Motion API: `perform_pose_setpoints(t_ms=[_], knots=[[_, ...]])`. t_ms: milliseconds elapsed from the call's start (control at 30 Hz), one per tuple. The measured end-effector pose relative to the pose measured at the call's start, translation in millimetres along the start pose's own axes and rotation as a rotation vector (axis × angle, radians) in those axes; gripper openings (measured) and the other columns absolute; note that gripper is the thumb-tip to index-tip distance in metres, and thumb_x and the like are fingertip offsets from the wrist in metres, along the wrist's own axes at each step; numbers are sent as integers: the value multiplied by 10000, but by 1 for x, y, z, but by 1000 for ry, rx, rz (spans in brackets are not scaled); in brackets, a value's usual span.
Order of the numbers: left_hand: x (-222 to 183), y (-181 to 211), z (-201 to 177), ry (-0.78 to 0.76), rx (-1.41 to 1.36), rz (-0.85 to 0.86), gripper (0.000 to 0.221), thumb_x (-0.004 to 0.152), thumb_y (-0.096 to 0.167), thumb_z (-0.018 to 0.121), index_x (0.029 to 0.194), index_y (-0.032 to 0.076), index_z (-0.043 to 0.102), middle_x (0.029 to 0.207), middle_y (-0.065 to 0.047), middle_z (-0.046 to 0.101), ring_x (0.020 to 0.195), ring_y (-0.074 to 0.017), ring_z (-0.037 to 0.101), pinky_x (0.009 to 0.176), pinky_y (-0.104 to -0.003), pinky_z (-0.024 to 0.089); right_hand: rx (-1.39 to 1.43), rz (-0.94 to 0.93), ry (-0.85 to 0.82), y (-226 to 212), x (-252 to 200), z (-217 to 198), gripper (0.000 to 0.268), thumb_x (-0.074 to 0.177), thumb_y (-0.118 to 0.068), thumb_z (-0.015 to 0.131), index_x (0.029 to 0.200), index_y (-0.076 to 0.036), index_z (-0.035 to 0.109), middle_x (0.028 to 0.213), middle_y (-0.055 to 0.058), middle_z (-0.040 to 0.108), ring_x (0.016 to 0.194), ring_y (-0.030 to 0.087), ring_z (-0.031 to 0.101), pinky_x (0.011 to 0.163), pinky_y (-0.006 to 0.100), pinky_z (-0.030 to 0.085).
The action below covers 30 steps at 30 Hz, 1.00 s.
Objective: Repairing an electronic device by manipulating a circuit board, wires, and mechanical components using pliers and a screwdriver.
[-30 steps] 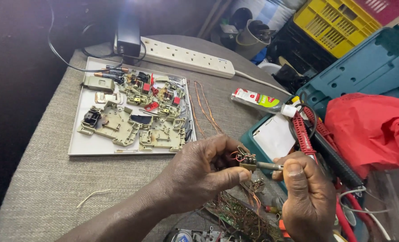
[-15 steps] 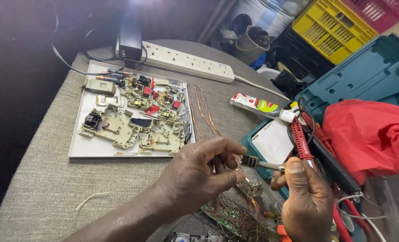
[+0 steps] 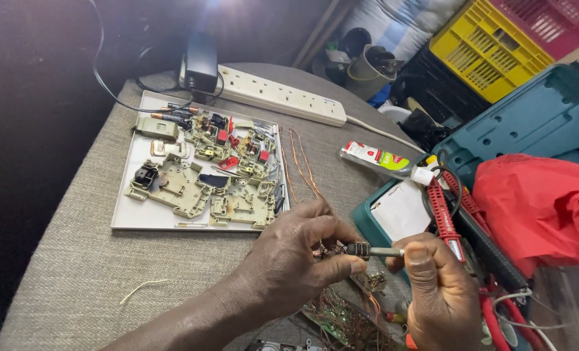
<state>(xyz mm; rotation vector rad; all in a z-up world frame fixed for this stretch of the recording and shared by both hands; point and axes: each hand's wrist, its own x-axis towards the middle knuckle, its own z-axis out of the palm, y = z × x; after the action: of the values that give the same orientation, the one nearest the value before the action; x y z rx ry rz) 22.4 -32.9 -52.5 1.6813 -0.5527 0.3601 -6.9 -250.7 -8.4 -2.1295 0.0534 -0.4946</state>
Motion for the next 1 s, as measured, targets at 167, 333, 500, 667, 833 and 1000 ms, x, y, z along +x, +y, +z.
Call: perform_pose_setpoints(t_ms=[167, 333, 500, 667, 833, 1000], knots=[[3, -2, -3, -7, 18, 22, 250, 891, 440, 788, 1060, 257, 805, 840, -1, 603, 810, -213, 663, 726, -387, 501, -28, -312, -207, -2, 8, -4, 301, 1061, -287, 560, 1072, -28, 712, 1036, 92, 744, 927, 166, 692, 841, 283, 519], [2, -4, -1, 26, 8, 24, 215, 880, 397, 823, 1031, 245, 807, 814, 11, 593, 789, -201, 646, 710, -376, 492, -44, -327, -233, -8, 8, -6, 288, 1048, -273, 571, 1096, -29, 715, 1079, 88, 756, 984, 168, 710, 889, 291, 545], [2, 0, -1, 28, 32, 10, 208, 859, 369, 847, 1029, 257, 801, 859, 16, 626, 864, -207, 671, 766, -381, 518, -105, -233, -153, 1, 4, -7, 259, 1055, -277, 580, 985, -75, 728, 892, 24, 721, 818, 127, 639, 792, 278, 500], [1, 0, 2, 94, 61, 158, 274, 804, 267, 913, 1017, 191, 759, 865, -4, 644, 804, -229, 671, 751, -390, 516, 136, 58, -50, 13, 3, 0, 501, 1110, -318, 542, 824, 70, 681, 573, 71, 419, 563, 205, 475, 603, 376, 456], [1, -3, 2, 93, 65, 188, 262, 838, 338, 883, 1027, 202, 763, 859, -4, 633, 803, -228, 673, 754, -388, 516, 147, 61, 68, 11, 1, 7, 470, 1082, -310, 598, 813, 67, 675, 548, 65, 420, 545, 199, 485, 564, 357, 422], [0, -3, 2, 56, 82, 127, 264, 864, 375, 844, 1061, 213, 775, 895, 2, 651, 857, -244, 699, 803, -402, 518, 92, -5, -24, 19, 4, -4, 542, 1059, -419, 572, 1070, 87, 764, 601, 48, 512, 633, 174, 536, 657, 334, 474]])
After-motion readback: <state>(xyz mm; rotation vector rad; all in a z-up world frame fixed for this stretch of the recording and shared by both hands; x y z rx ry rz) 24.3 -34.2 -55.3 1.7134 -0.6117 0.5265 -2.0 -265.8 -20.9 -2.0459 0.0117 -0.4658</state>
